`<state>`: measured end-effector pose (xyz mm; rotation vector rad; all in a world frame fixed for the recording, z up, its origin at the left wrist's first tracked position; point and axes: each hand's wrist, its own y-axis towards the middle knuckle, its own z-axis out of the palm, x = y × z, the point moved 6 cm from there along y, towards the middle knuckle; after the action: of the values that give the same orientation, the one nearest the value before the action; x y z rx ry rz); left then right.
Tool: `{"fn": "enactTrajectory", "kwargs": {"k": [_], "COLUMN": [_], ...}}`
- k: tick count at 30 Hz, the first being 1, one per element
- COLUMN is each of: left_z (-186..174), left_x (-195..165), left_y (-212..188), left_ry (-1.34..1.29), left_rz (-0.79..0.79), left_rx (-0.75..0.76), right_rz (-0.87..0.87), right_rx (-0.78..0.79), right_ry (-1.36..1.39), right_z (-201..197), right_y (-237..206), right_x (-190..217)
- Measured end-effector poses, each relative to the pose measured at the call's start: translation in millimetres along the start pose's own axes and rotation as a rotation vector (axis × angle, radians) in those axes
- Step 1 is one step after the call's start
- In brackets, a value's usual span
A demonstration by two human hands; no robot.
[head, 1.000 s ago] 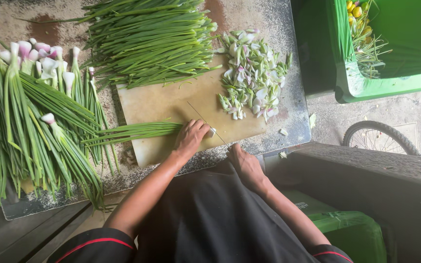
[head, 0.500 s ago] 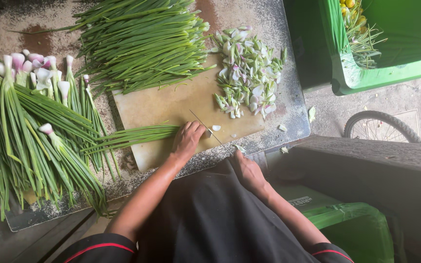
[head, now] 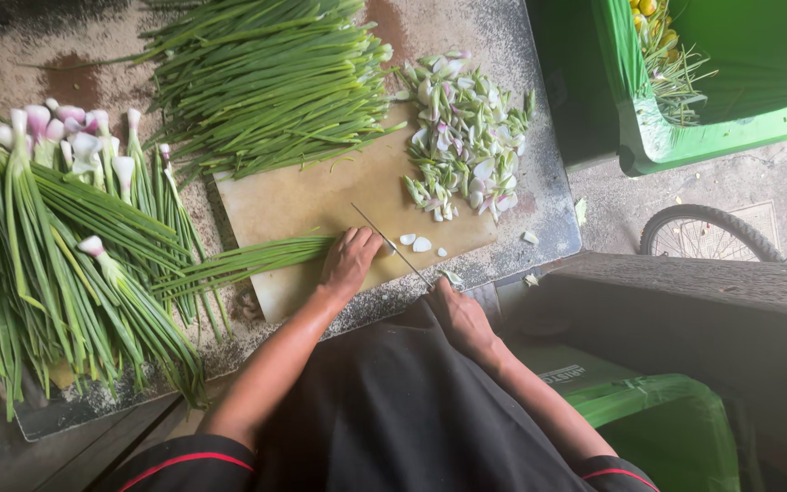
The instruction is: The person sits at a prep table and trims root ends and damaged outer parts from scallions with a knife, one bunch at a time, placing trimmed scallions in a pile on the left and discarded trimmings on the right of the cutting board.
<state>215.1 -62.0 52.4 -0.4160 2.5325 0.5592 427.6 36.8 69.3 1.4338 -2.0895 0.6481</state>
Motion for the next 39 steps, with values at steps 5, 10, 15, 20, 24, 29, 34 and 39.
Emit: {"fn": "enactTrajectory", "kwargs": {"k": [5,10,15,20,24,29,34,39], "left_z": [-5,-7,1,1,-19,-29,-21,-28], "left_x": [9,15,20,22,27,33,31,31], "left_y": [-2,-10,-14,-16,-23,-26,-22,-25], "left_ry": [0.000,-0.008,-0.011,0.053,0.090,0.113,0.132,0.138], "left_rz": [0.000,0.060,0.032,0.027,0.002,-0.025,-0.054,-0.056], "left_rx": [-0.053,-0.068,-0.040,0.003,-0.060,-0.001,0.009,0.015], "right_rz": [0.346,0.155,0.098,0.321,0.366,0.256,0.250,0.246], "right_rx": [0.132,0.027,0.038,0.101,0.110,0.020,0.099,0.067], "right_ry": [-0.019,-0.010,0.035,-0.088,-0.040,0.023,-0.040,-0.090], "right_z": [-1,-5,12,20,7,3,22,14], "right_y": [-46,-21,11,-26,-53,-7,34,-2], "right_x": [-21,10,19,-2,0,28,34,17]}}
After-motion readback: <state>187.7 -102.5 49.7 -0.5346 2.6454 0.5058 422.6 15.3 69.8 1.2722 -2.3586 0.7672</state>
